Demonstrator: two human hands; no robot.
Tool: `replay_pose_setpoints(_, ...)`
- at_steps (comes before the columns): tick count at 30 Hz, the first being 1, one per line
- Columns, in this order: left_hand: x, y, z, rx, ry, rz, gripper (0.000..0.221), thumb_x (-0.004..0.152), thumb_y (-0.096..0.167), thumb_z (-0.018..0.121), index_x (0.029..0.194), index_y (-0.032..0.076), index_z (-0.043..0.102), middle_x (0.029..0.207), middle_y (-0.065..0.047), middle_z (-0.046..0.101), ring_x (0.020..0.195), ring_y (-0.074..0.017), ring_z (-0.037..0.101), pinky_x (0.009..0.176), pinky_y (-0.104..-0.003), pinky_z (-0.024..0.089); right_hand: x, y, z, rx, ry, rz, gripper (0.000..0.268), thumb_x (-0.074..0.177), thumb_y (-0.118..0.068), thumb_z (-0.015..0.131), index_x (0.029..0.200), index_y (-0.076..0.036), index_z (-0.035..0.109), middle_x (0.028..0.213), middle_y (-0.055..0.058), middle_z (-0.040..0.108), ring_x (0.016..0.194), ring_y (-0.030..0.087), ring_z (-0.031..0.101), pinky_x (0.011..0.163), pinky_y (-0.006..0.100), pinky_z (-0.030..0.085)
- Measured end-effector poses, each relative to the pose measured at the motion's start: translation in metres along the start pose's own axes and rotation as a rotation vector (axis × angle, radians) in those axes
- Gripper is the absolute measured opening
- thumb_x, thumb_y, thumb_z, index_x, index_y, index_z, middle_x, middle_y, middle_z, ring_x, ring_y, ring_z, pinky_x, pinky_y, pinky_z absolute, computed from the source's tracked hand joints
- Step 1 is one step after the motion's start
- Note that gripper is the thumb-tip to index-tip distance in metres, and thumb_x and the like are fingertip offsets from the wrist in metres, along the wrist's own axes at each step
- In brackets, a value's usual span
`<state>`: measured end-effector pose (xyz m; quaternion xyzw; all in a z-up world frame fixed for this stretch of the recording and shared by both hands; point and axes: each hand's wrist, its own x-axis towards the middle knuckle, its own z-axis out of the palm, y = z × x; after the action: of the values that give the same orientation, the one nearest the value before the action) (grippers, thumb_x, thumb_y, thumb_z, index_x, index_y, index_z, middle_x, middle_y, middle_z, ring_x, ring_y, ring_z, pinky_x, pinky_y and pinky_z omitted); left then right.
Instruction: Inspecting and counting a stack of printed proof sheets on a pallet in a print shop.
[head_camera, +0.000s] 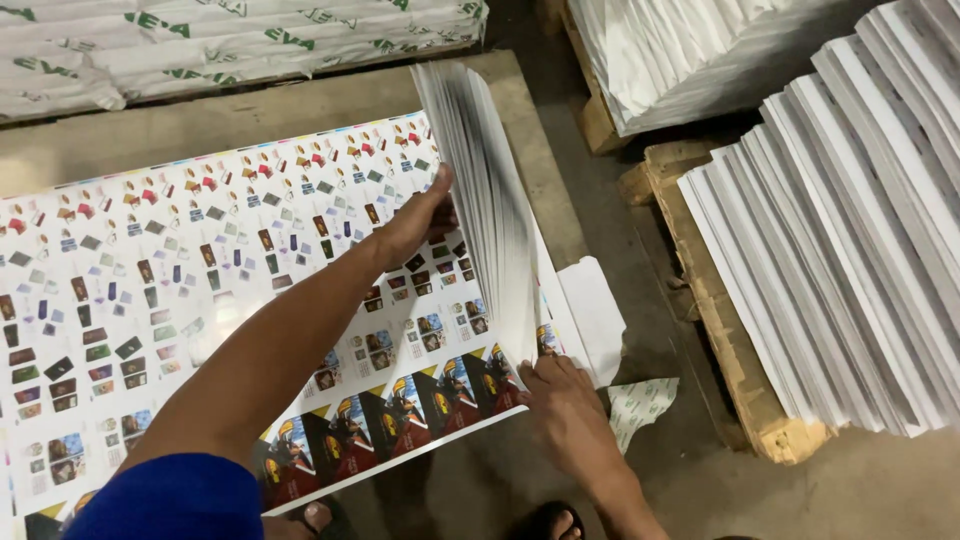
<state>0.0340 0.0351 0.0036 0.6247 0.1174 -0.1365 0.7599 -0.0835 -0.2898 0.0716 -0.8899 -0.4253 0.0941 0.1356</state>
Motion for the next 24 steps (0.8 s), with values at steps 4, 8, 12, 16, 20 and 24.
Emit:
replay_pose_setpoints(4, -0.005, 0.001, 0.001, 0.168, 0.057, -0.025, 0.093, 0.080, 0.086, 0.027, 0.104, 0.006, 0.066, 0.102, -0.011, 0.064, 0.103, -0.0233, 0.064, 0.103, -0.042, 0.052, 0.001, 0.002, 0.000, -0.014, -0.073, -0.012, 0.019, 0.082, -0.010, 0.065, 0.093, -0.006, 0.080, 0.122, 0.007, 0.071, 0.105, 0.026, 0.055, 0.091, 0.043, 0.043)
replay_pose_setpoints(8, -0.001, -0.003, 0.000, 0.307, 0.032, 0.038, 0.073, 0.085, 0.086, 0.030, 0.077, 0.016, 0.050, 0.071, -0.001, 0.050, 0.066, -0.0176, 0.049, 0.076, -0.039, 0.048, 0.001, 0.006, 0.003, 0.103, 0.008, 0.048, 0.034, 0.085, -0.009, 0.067, 0.117, -0.001, 0.074, 0.100, 0.010, 0.064, 0.089, 0.030, 0.058, 0.080, 0.043, 0.046)
replay_pose_setpoints(12, 0.000, 0.003, 0.004, 0.396, 0.086, -0.047, 0.089, 0.082, 0.083, 0.038, 0.103, 0.002, 0.070, 0.085, -0.008, 0.062, 0.081, -0.0218, 0.062, 0.083, -0.041, 0.051, 0.004, 0.018, 0.005, 0.115, 0.064, -0.145, 0.025, 0.083, -0.009, 0.071, 0.104, 0.004, 0.076, 0.094, 0.012, 0.072, 0.084, 0.028, 0.056, 0.075, 0.041, 0.043)
replay_pose_setpoints(16, 0.004, 0.002, 0.004, 0.430, 0.099, -0.034, 0.080, 0.083, 0.085, 0.038, 0.083, 0.010, 0.065, 0.075, -0.003, 0.057, 0.071, -0.0177, 0.057, 0.080, -0.039, 0.049, 0.003, 0.012, 0.004, 0.116, 0.045, 0.007, 0.032, 0.083, -0.004, 0.072, 0.113, 0.006, 0.075, 0.096, 0.012, 0.069, 0.082, 0.028, 0.059, 0.073, 0.041, 0.048)
replay_pose_setpoints(20, 0.006, 0.002, 0.004, 0.432, 0.099, -0.018, 0.082, 0.081, 0.086, 0.039, 0.081, 0.008, 0.064, 0.076, -0.005, 0.058, 0.073, -0.0199, 0.059, 0.080, -0.039, 0.049, 0.004, 0.016, 0.008, 0.100, 0.021, -0.047, 0.029, 0.085, -0.007, 0.070, 0.110, 0.006, 0.074, 0.099, 0.012, 0.073, 0.085, 0.028, 0.058, 0.077, 0.042, 0.046)
replay_pose_setpoints(24, -0.001, 0.013, 0.010, 0.421, 0.129, -0.064, 0.105, 0.076, 0.086, 0.040, 0.122, -0.003, 0.069, 0.103, -0.014, 0.067, 0.103, -0.0275, 0.066, 0.095, -0.045, 0.051, 0.002, 0.015, 0.011, 0.166, 0.014, 0.091, 0.033, 0.082, -0.003, 0.072, 0.115, 0.001, 0.075, 0.096, 0.009, 0.067, 0.084, 0.029, 0.061, 0.074, 0.042, 0.050)
